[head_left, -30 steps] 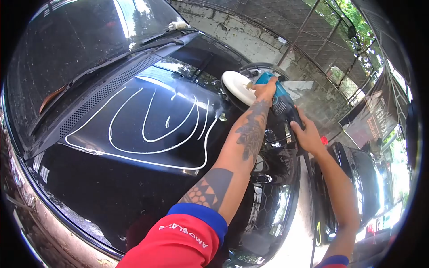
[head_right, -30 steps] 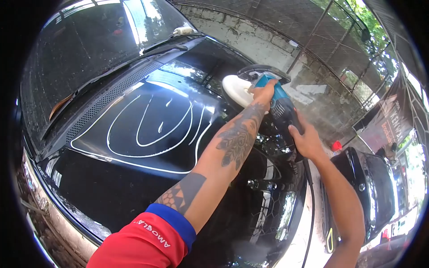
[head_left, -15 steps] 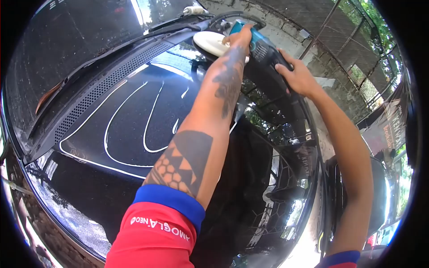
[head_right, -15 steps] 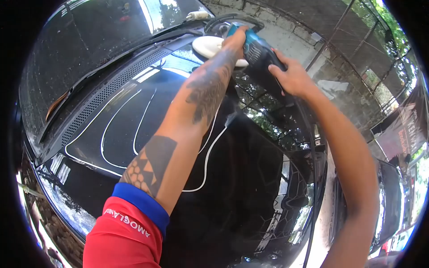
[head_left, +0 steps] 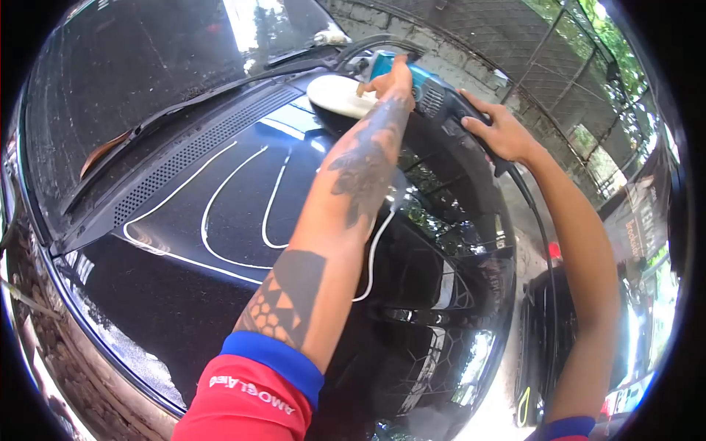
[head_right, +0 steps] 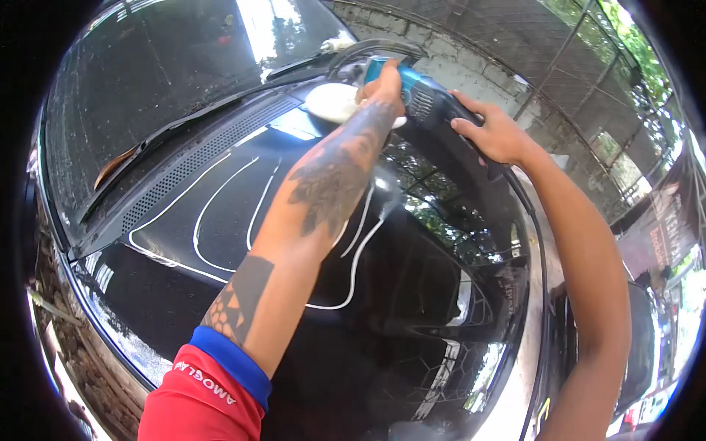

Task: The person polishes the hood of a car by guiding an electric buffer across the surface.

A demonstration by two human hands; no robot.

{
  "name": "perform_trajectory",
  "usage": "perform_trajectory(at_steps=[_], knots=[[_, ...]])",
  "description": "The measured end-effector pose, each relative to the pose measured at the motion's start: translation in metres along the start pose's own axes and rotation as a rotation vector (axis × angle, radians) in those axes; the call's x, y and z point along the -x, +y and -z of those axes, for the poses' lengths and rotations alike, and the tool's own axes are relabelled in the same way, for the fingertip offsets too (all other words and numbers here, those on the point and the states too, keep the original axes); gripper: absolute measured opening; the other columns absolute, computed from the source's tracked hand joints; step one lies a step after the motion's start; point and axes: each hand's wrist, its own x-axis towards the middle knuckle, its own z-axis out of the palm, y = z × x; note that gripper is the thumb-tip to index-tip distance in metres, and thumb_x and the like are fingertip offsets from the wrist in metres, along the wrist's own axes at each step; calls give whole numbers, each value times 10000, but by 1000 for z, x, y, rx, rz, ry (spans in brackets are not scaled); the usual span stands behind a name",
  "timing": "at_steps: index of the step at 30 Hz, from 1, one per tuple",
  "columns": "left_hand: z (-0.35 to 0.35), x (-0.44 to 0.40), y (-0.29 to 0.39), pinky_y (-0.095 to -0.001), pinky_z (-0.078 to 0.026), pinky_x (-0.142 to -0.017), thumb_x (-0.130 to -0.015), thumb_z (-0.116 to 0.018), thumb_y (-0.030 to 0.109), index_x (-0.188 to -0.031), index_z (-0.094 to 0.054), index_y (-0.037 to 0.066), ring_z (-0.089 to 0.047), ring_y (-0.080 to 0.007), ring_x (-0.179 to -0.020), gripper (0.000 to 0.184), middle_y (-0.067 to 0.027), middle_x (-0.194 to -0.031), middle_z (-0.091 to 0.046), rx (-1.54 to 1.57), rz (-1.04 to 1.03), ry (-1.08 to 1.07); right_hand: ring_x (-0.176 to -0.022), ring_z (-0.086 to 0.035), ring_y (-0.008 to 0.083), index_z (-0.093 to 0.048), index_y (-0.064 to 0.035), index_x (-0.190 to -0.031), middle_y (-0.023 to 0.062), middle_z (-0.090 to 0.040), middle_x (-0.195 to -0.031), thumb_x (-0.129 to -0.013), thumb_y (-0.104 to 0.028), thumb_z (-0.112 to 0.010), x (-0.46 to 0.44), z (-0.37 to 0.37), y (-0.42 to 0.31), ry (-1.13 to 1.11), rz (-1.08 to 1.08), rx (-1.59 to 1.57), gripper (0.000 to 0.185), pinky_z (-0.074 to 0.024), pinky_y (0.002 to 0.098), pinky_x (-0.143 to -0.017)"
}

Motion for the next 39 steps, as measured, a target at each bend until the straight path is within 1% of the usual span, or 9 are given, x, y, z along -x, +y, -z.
perform_trajectory(at_steps=[5,7,15,17,20,22,24,30,39], knots=[[9,76,15,-429,-470,-1027,-711,-813,449,-1476,-173,-70,-613,-397,-1142,1125,-260,-1319,-583,-61,-13,213,-531,-595,143,-408,-192,-1533,141,-706,-996,-947,-312,-618,2,20,9,-40,43,43,634,-535,321,-606],[10,54,8,-470,-482,-1001,-699,-817,461,-1515,-96,-61,-592,-385,-1159,1208,-257,-1357,-544,6,-13,140,-1251,-562,256,-406,-116,-1528,167,-543,-1452,-953,-352,-617,1,20,8,-69,7,142,656,-411,365,-1082],[1,49,-28,-476,-445,-1064,-715,-814,422,-1544,105,-33,-535,-405,-1243,1319,-280,-1460,-438,107,19,-99,-1289,-549,287,-406,-119,-1526,203,-522,-1463,-939,-334,-614,28,24,19,-49,87,169,659,-386,364,-1105],[-8,50,-56,-454,-427,-1088,-717,-813,419,-1543,132,-36,-511,-413,-1285,1335,-292,-1475,-425,30,6,-84,-1108,-656,308,-435,-148,-1506,206,-647,-1285,-931,-340,-617,56,20,27,33,80,153,633,-473,386,-998],[-16,80,-98,-443,-405,-1109,-723,-806,446,-1540,113,-65,-487,-416,-1323,1332,-300,-1471,-435,-116,22,-111,-1133,-645,314,-436,-142,-1502,234,-655,-1241,-932,-326,-610,100,3,57,131,-56,172,624,-466,385,-1008],[-19,99,-126,-433,-406,-1107,-722,-809,458,-1538,85,-81,-492,-421,-1317,1325,-302,-1466,-442,-205,78,-162,-926,-693,299,-386,-142,-1530,237,-691,-1029,-948,-243,-602,134,-10,53,168,-169,130,630,-516,394,-901],[-34,94,-170,-478,-568,-890,-751,-798,405,-1454,-276,-125,-646,-351,-1078,1023,-259,-1328,-538,-293,58,-125,-998,-688,327,-372,-153,-1540,264,-683,-1097,-943,-216,-608,163,-30,59,208,-213,147,645,-502,406,-935],[-43,69,-241,-413,-599,-731,-790,-775,367,-1238,-537,-108,-708,-269,-828,695,-185,-1053,-666,-283,127,-472,-1148,-631,405,-374,-151,-1539,294,-639,-1234,-930,-230,-621,193,-60,70,368,-368,156,662,-450,426,-1016],[-31,40,-160,-487,-598,-758,-758,-777,362,-1298,-441,-164,-703,-328,-850,825,-222,-1128,-641,-209,91,-385,-1200,-601,400,-330,-142,-1561,304,-583,-1323,-921,-258,-611,121,-61,53,279,-361,28,708,-434,414,-1032]])
